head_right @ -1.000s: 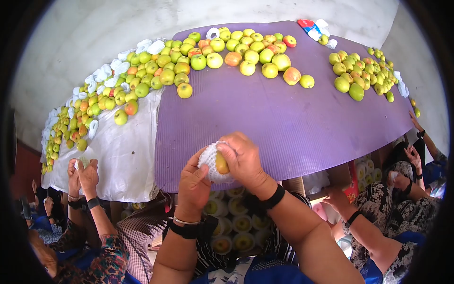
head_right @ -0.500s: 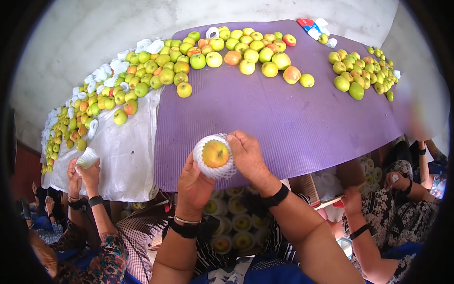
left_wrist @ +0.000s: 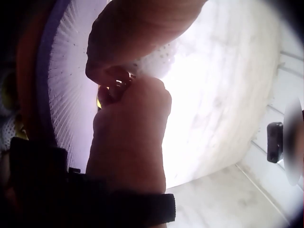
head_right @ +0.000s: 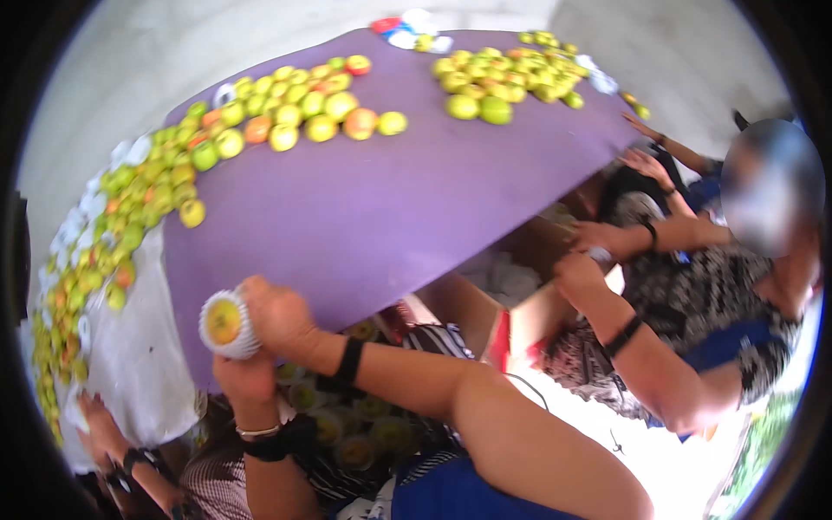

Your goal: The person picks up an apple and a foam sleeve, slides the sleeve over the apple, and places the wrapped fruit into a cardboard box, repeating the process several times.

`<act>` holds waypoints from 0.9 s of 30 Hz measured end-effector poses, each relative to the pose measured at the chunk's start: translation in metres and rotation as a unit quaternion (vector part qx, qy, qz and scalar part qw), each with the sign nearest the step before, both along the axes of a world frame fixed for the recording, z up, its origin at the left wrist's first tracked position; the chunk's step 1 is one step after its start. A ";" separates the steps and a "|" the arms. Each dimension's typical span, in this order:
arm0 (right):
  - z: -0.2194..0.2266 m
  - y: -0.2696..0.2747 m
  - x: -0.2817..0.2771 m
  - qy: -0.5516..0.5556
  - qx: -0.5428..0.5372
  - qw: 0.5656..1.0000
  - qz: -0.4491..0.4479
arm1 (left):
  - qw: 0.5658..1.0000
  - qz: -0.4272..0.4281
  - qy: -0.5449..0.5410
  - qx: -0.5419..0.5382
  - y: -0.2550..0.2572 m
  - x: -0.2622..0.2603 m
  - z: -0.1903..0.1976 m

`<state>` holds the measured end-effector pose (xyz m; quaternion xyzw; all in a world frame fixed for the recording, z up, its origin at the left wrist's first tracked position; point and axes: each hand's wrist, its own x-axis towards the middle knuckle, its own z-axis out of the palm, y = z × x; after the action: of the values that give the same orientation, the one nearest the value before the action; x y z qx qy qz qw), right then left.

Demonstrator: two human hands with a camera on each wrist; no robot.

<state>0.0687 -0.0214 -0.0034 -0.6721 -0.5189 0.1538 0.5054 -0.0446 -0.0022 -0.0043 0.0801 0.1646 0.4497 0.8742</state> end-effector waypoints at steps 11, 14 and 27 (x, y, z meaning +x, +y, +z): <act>0.006 -0.093 -0.009 -0.089 0.118 0.988 -0.044 | 0.983 -0.071 -0.101 0.133 -0.053 -0.009 -0.018; 0.010 -0.139 -0.016 -0.095 0.078 0.992 -0.010 | 0.990 -0.067 -0.119 -0.022 -0.094 -0.016 -0.009; 0.034 -0.249 -0.032 -0.176 -0.085 0.939 0.284 | 0.983 -0.141 0.080 -0.082 -0.217 -0.056 -0.031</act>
<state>0.0368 -0.2707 0.0306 -0.5533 -0.7538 0.2143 0.2824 -0.1007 -0.2190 -0.0357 0.0667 0.2576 0.2989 0.9164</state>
